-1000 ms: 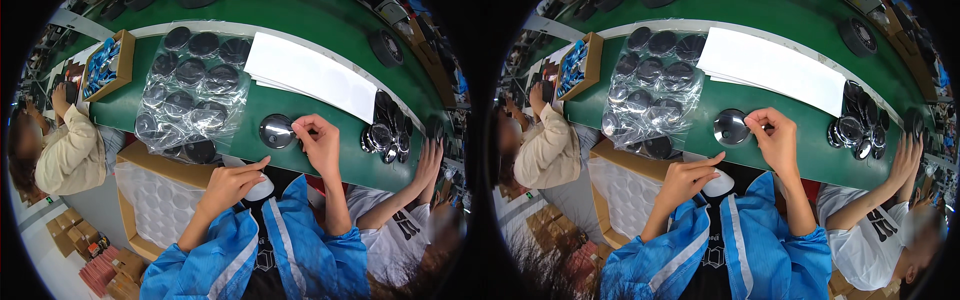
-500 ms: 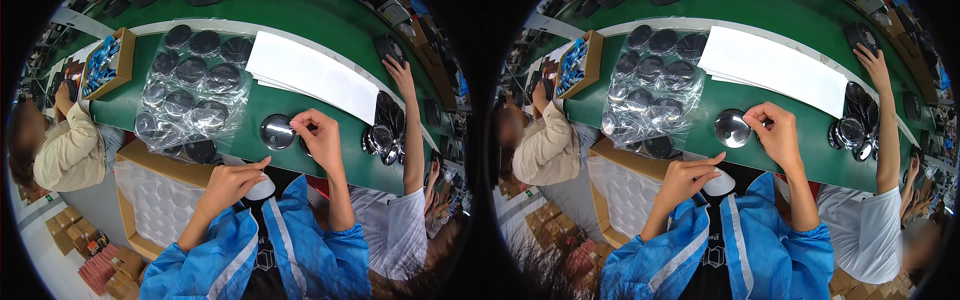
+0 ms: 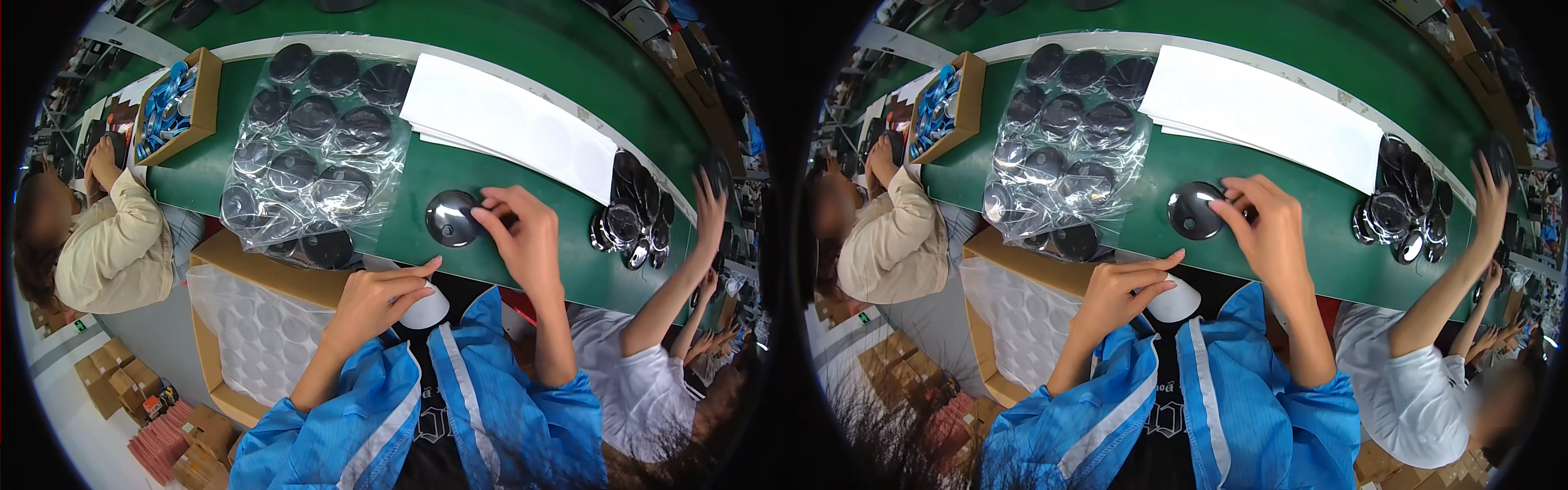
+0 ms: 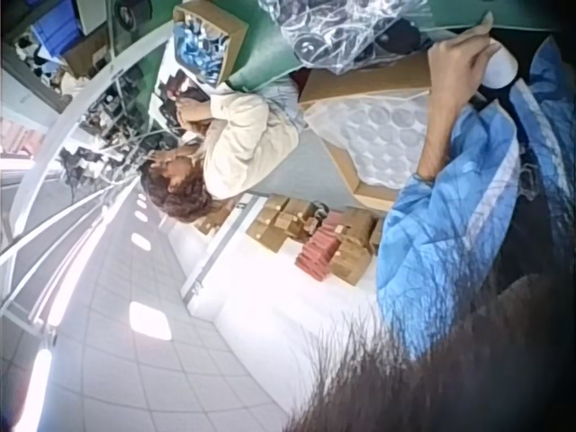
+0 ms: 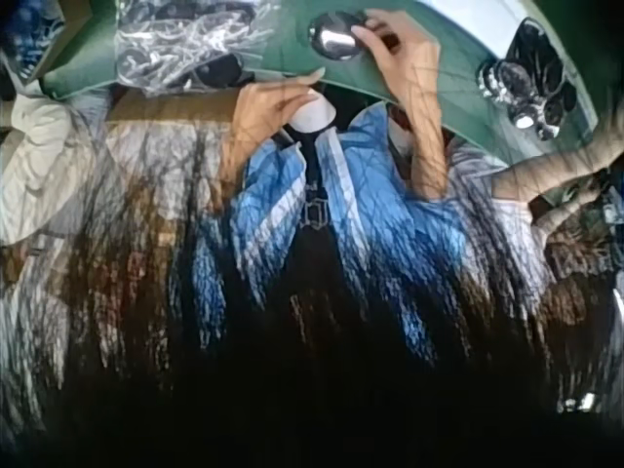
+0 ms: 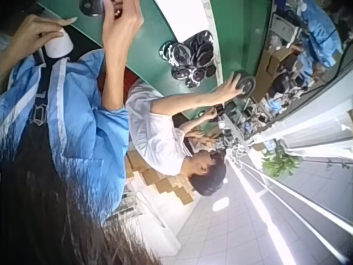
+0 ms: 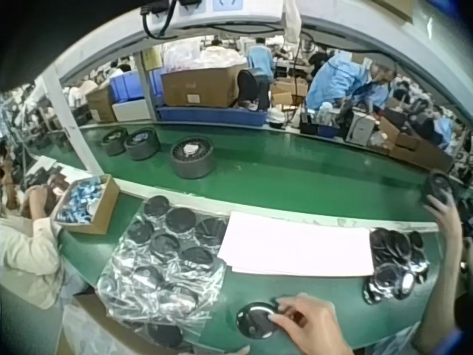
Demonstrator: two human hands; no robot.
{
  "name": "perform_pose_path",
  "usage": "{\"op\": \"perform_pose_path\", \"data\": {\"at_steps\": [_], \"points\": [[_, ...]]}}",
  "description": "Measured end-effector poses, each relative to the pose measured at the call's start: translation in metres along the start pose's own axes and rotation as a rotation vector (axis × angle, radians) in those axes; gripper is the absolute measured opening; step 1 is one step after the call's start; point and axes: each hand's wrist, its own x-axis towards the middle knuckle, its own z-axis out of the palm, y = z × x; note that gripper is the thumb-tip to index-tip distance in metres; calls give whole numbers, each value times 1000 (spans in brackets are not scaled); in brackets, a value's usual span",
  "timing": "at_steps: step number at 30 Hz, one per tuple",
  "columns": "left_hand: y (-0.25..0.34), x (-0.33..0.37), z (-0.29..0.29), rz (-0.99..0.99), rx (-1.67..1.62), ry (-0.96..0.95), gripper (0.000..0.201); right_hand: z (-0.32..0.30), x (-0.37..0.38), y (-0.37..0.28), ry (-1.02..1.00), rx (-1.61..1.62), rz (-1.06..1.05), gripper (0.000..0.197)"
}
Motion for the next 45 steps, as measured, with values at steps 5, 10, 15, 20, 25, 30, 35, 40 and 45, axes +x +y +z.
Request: {"op": "perform_pose_path", "data": {"at_steps": [5, 10, 15, 20, 25, 30, 35, 40, 45], "points": [[-1, -1, 0, -37, -22, -22, 15, -16, -40, -19, 181, -469, -235, 37], [-5, 0, 1, 3, -82, 14, 16, -28, -52, 1, 54, -650, -213, 48], [-5, -3, 3, -33, -88, 5, 15, -33, -44, -5, -36, -653, -164, 55], [0, -3, 2, -28, -92, -5, 14, -8, -34, -36, 105, -407, -322, 61], [2, -3, -2, -51, -54, -41, 16, 34, -14, -28, 43, -640, -380, 70], [-5, -3, 11, -63, -192, 4, 17, 26, -9, -21, -116, -624, -344, 69], [-1, -2, 6, -60, -197, -14, 15, -52, -26, -23, 54, -401, -278, 65], [-11, -15, 12, -172, -341, 11, 16, -157, -36, 22, 334, -742, 50, 67], [-11, 5, 7, -368, -668, 62, 20, -157, -51, 64, 359, -906, -126, 65]]}}
